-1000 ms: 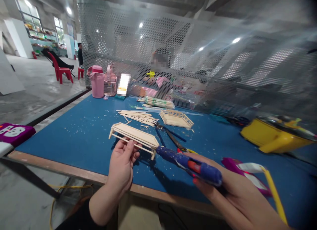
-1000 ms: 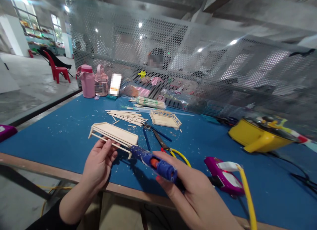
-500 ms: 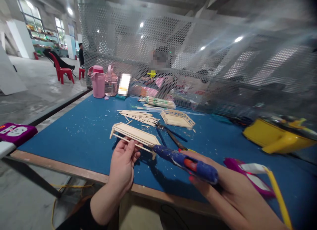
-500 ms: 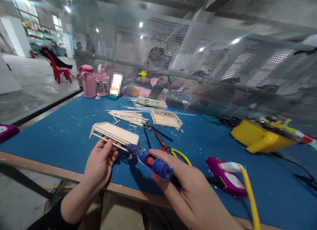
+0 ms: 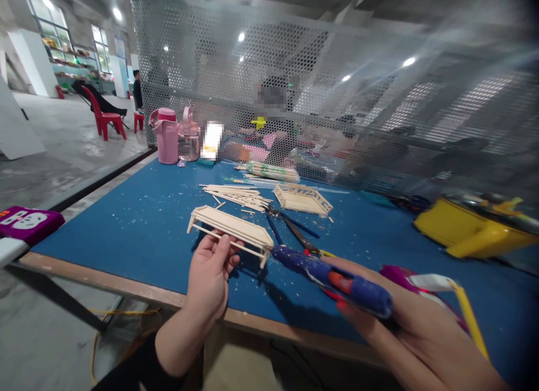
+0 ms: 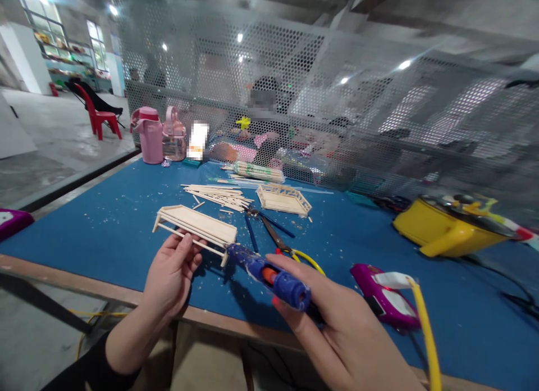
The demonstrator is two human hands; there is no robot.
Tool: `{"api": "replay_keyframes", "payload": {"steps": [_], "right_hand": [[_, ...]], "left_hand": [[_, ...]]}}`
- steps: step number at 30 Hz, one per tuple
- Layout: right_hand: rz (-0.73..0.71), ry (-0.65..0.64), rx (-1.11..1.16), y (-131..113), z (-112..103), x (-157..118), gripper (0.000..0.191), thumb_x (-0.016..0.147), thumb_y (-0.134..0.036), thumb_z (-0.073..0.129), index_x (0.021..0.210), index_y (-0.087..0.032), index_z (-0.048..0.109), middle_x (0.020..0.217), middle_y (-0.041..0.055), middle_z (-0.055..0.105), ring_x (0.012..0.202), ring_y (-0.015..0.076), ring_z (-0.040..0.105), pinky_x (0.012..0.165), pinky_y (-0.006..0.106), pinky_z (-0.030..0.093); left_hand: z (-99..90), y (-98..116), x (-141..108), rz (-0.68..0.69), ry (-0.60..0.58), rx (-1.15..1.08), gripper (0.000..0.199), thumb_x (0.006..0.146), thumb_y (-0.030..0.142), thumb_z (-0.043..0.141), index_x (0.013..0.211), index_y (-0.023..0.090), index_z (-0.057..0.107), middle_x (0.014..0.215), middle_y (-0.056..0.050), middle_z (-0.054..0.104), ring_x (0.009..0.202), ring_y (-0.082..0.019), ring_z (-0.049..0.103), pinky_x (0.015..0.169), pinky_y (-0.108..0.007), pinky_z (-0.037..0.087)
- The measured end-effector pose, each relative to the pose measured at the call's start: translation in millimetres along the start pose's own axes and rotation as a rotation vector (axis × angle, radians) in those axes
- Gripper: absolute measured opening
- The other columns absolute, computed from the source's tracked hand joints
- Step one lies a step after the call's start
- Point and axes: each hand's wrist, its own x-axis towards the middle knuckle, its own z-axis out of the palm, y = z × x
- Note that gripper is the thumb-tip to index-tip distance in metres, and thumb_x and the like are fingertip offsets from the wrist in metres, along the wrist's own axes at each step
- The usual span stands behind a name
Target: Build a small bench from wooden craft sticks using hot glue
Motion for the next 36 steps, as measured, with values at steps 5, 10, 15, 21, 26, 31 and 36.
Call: {"api": "replay_keyframes", "payload": {"steps": [5, 10, 15, 21, 26, 31, 36], "right_hand": [[0.029, 0.006, -0.015, 8.0, 0.1, -6.3, 0.04, 0.079, -0.03, 0.049, 0.119, -0.029, 0.051, 0.106, 0.0022, 0.065, 0.091, 0.0261, 0.063, 0.075, 0.038, 0.054], [-0.011, -0.042, 0.004, -2.7, 3.4, 0.7, 0.039, 0.08, -0.027, 0.049, 0.119, -0.027, 0.05, 0.11, 0.0028, 0.063, 0.095, 0.0241, 0.061, 0.076, 0.033, 0.054], [-0.059, -0.011, 0.051, -20.2, 5.1, 17.6, 0.034, 0.081, -0.025, 0.047, 0.115, -0.025, 0.052, 0.106, 0.0038, 0.065, 0.091, 0.0213, 0.063, 0.071, 0.029, 0.054], [-0.054, -0.018, 0.076, -22.9, 7.6, 23.9, 0.033, 0.082, -0.025, 0.046, 0.114, -0.025, 0.054, 0.104, 0.0026, 0.066, 0.09, 0.0205, 0.063, 0.072, 0.028, 0.054], [-0.022, -0.018, 0.071, -17.0, 7.7, 17.0, 0.035, 0.08, -0.026, 0.048, 0.114, -0.025, 0.054, 0.106, 0.0034, 0.065, 0.092, 0.0224, 0.063, 0.073, 0.03, 0.054], [0.001, -0.021, 0.045, -10.1, 5.3, 8.0, 0.036, 0.08, -0.027, 0.048, 0.115, -0.025, 0.054, 0.109, 0.0038, 0.064, 0.096, 0.0247, 0.061, 0.074, 0.033, 0.054], [0.027, -0.027, 0.016, 2.7, 3.5, -5.0, 0.039, 0.078, -0.029, 0.05, 0.118, -0.028, 0.051, 0.109, 0.0029, 0.064, 0.094, 0.0262, 0.061, 0.077, 0.037, 0.053]], "left_hand": [[0.4, -0.6, 0.0, 0.004, 0.002, 0.001, 0.029, 0.062, 0.028, 0.072, 0.082, 0.015, 0.058, 0.074, -0.001, 0.064, 0.063, -0.007, 0.061, 0.051, -0.013, 0.046], [-0.1, -1.2, -0.2, 0.016, -0.009, -0.008, 0.027, 0.062, 0.028, 0.072, 0.082, 0.015, 0.058, 0.073, 0.0, 0.064, 0.062, -0.006, 0.06, 0.051, -0.012, 0.046], [0.3, -1.2, 0.5, 0.016, -0.017, -0.001, 0.026, 0.063, 0.028, 0.072, 0.082, 0.015, 0.058, 0.073, 0.0, 0.063, 0.061, -0.006, 0.06, 0.051, -0.012, 0.045], [-0.1, -2.6, 1.0, 0.02, -0.028, -0.005, 0.025, 0.064, 0.028, 0.071, 0.082, 0.015, 0.059, 0.072, 0.001, 0.063, 0.059, -0.005, 0.059, 0.051, -0.012, 0.045], [0.2, -0.6, 0.1, 0.011, -0.013, 0.005, 0.026, 0.063, 0.028, 0.071, 0.081, 0.015, 0.059, 0.073, 0.0, 0.063, 0.062, -0.006, 0.06, 0.051, -0.012, 0.045], [1.2, 0.7, -0.6, 0.009, -0.001, 0.009, 0.027, 0.06, 0.028, 0.073, 0.08, 0.015, 0.059, 0.072, 0.0, 0.063, 0.063, -0.007, 0.06, 0.051, -0.013, 0.044], [0.5, 0.1, -0.2, 0.015, -0.002, 0.015, 0.026, 0.061, 0.028, 0.072, 0.08, 0.015, 0.059, 0.071, 0.0, 0.063, 0.063, -0.007, 0.06, 0.051, -0.013, 0.044]]}}
